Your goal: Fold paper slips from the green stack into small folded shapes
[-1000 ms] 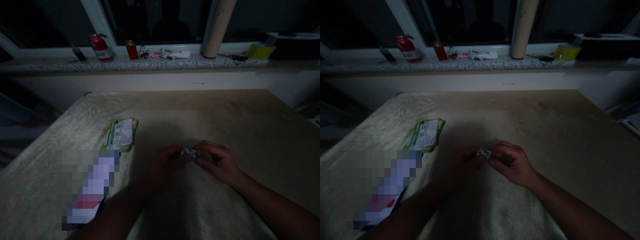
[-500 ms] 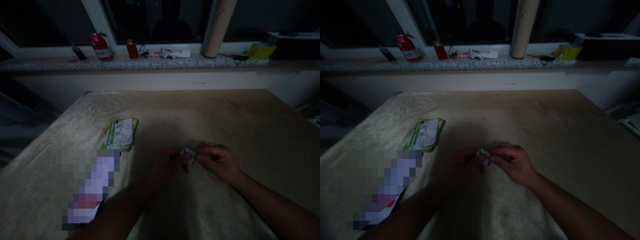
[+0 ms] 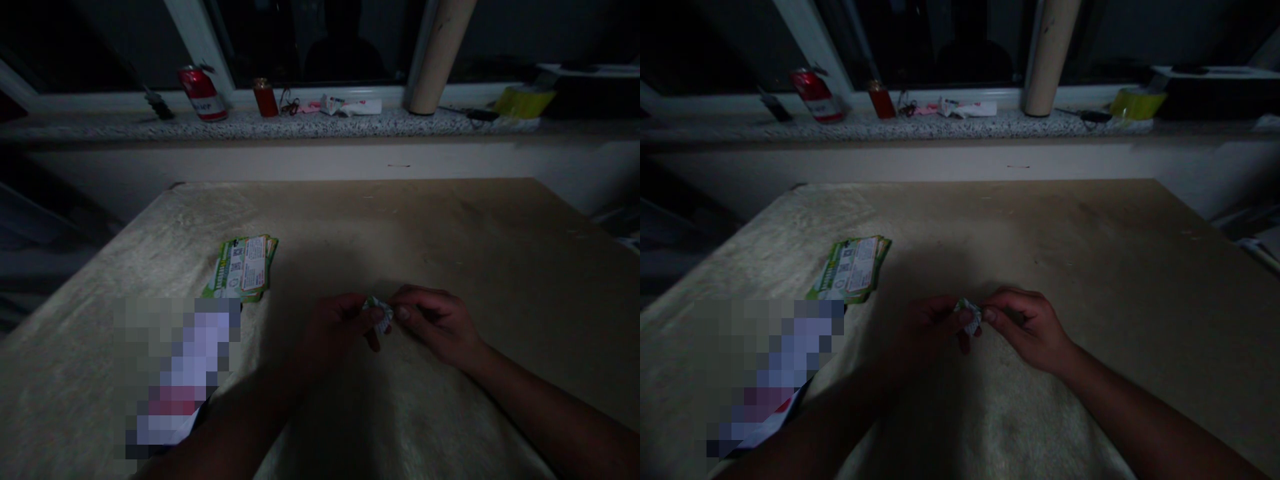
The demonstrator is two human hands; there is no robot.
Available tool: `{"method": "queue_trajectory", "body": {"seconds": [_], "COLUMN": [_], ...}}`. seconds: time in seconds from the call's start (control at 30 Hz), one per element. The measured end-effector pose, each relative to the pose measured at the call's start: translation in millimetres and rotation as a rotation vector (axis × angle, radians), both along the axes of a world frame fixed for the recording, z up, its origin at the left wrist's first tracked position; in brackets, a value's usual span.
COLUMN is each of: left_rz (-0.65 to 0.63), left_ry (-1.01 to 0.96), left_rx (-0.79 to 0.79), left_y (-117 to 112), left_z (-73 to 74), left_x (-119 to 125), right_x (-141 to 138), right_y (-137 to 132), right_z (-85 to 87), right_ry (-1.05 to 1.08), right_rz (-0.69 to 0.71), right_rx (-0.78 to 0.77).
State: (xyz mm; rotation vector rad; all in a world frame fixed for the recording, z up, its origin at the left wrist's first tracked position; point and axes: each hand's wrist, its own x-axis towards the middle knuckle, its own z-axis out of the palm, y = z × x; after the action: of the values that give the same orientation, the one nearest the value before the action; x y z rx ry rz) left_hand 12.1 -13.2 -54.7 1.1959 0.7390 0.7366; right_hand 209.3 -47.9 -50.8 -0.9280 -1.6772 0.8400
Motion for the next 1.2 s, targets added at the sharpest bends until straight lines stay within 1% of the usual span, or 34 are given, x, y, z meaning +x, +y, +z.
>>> {"method": "queue_trajectory", "body": {"seconds": [0.07, 0.13, 0.2, 0.23, 0.3, 0.37, 0.47, 0.53, 0.57, 0.63, 0.77, 0.9, 1.03, 1.2], "left_rz": [-0.005, -0.034, -0.062, -0.056, -0.002, 0.079, 0.134, 0.146, 0.151, 0.168, 0.146, 0.125, 0.120, 0.106], "left_ry": [0.000, -0.030, -0.075, -0.093, -0.098, -0.041, 0.167, 0.232, 0.251, 0.284, 0.349, 0.348, 0.322, 0.321], "left_rx": [-0.002, -0.010, -0.019, -0.015, 0.028, 0.150, 0.520, 0.760, 0.847, 0.955, 1.056, 1.135, 1.154, 1.076], "left_y": [0.0, -0.4, -1.0, -1.3, -1.7, -1.8, -2.0, -2.4, -2.5, -2.5, -1.7, -1.7, -2.8, -4.5], "left_z": [-0.9, -1.7, -2.9, -3.8, -6.1, -8.5, -10.3, -9.6, -8.9, -7.0, -3.6, -0.7, 2.4, 5.4], "left_x": [0.6, 1.5, 1.9, 1.7, 0.2, -2.4, -5.3, -5.4, -5.2, -4.7, -6.7, -8.7, -8.0, -7.7], "right_x": [-0.2, 0.0, 0.8, 1.3, 2.6, 3.5, 3.9, 4.0, 4.1, 4.5, 5.0, 5.4, 6.0, 6.5], "right_y": [-0.5, -0.6, 0.5, 1.5, 4.3, 7.0, 8.9, 8.6, 8.3, 7.6, 6.9, 6.3, 5.4, 4.3], "right_z": [-0.8, -2.6, -5.5, -7.3, -10.7, -13.0, -13.3, -12.5, -12.1, -11.8, -13.7, -16.6, -17.2, -16.0], "right_ry": [0.005, 0.021, 0.086, 0.141, 0.286, 0.438, 0.596, 0.649, 0.666, 0.684, 0.675, 0.652, 0.663, 0.672], "right_rz": [-0.012, -0.034, -0.046, -0.041, -0.008, 0.037, 0.081, 0.096, 0.101, 0.110, 0.148, 0.174, 0.198, 0.238], "right_rx": [-0.034, -0.121, -0.270, -0.356, -0.518, -0.653, -0.823, -0.899, -0.924, -0.955, -1.005, -1.040, -1.083, -1.106]}}
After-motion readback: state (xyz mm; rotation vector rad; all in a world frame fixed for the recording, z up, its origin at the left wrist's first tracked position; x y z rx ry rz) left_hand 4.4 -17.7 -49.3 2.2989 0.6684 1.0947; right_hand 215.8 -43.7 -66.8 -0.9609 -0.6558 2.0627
